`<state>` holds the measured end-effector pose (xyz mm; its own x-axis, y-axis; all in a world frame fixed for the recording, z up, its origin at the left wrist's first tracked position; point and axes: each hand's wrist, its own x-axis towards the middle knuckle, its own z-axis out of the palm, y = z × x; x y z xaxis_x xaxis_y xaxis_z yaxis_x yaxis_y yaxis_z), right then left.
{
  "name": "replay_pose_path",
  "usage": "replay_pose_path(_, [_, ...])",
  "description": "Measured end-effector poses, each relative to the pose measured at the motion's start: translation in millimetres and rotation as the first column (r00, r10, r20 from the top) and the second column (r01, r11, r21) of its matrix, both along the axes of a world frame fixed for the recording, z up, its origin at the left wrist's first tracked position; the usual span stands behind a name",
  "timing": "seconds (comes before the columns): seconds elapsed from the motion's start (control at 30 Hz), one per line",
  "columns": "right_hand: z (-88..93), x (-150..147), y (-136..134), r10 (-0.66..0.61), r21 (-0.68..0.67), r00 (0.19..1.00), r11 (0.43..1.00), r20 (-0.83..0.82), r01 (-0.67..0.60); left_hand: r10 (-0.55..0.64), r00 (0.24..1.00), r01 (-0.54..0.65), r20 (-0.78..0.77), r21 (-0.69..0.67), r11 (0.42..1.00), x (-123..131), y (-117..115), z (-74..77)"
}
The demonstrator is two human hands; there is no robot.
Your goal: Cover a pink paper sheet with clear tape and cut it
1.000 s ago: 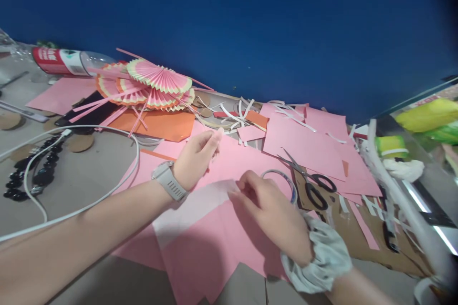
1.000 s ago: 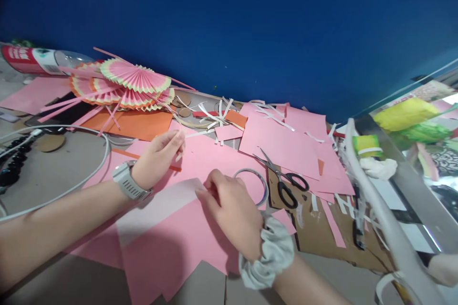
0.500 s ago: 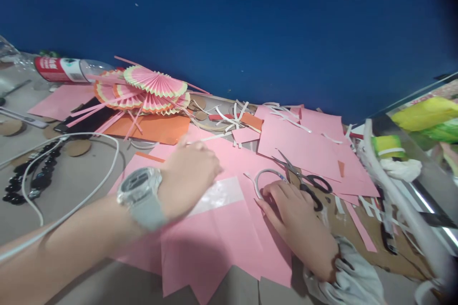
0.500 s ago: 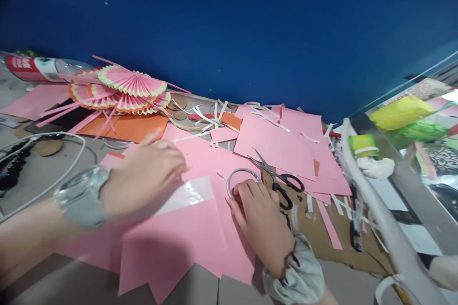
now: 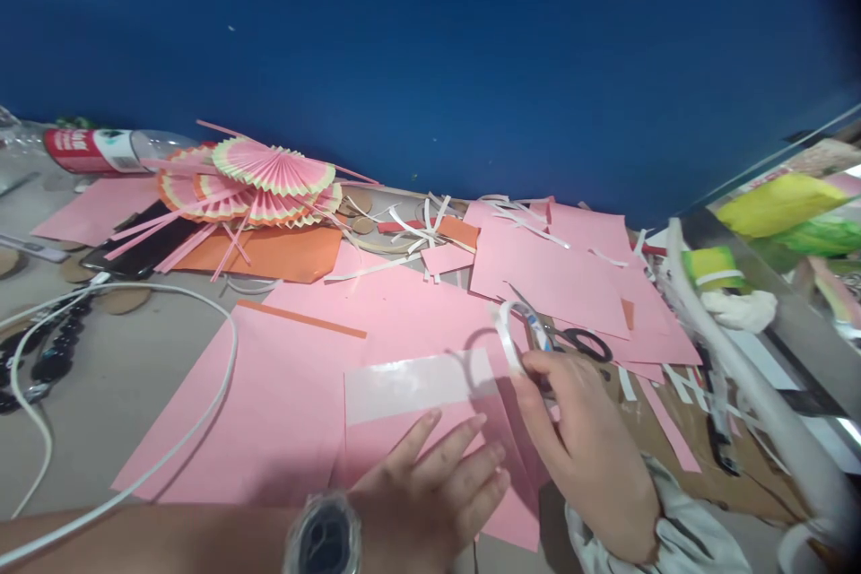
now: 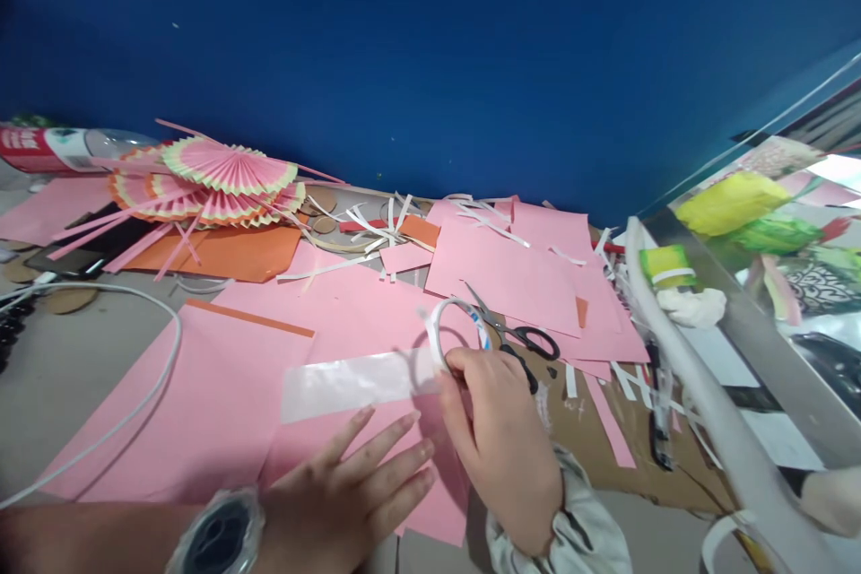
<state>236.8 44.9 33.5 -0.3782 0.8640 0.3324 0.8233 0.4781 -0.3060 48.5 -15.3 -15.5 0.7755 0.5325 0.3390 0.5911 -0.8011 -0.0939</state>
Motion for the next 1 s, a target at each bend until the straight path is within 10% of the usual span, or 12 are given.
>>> replay_pose_path(0.13, [5.6, -5.7, -3.3, 0.172, -0.003, 0.984, 0.985, 0.045, -0.172, -0.032, 0.998, 0.034, -0.048, 0.032, 0.999, -7.3, -6.6, -0.6])
replay_pose_path(0.33, [0.8, -12.3, -4.9, 0.403, -0.079, 0.912, 0.914, 0.078, -0.397, 0.029, 0.932, 0.021, 0.362, -0.132, 0.991, -0.1, 5.9, 9.2])
replay_pose_path(0.43, [2.7, -7.6, -3.8, 0.414, -0.093, 0.905, 0.909, 0.095, -0.406, 0.006, 0.893, 0.158, 0.45, -0.326, 0.932, -15.9, 29.3, 47.5])
replay_pose_path(0.53, [6.4, -3.9, -3.8, 0.413, -0.056, 0.902, 0.911, 0.122, -0.41, 0.198, 0.924, -0.041, 0.326, -0.432, 0.901, -37.6, 56.0, 74.7])
replay_pose_path(0.73, [4.5, -3.9, -5.4, 0.408, -0.003, 0.903, 0.912, 0.133, -0.411, 0.208, 0.939, 0.045, 0.275, -0.696, 0.716, -46.6, 79.2, 67.7])
replay_pose_path(1.0, [12.0, 16.4, 3.7, 0.206, 0.096, 0.967, 0.97, 0.146, -0.222, 0.2, 0.94, 0.019, 0.276, -0.629, 0.777, -42.7, 75.5, 71.0])
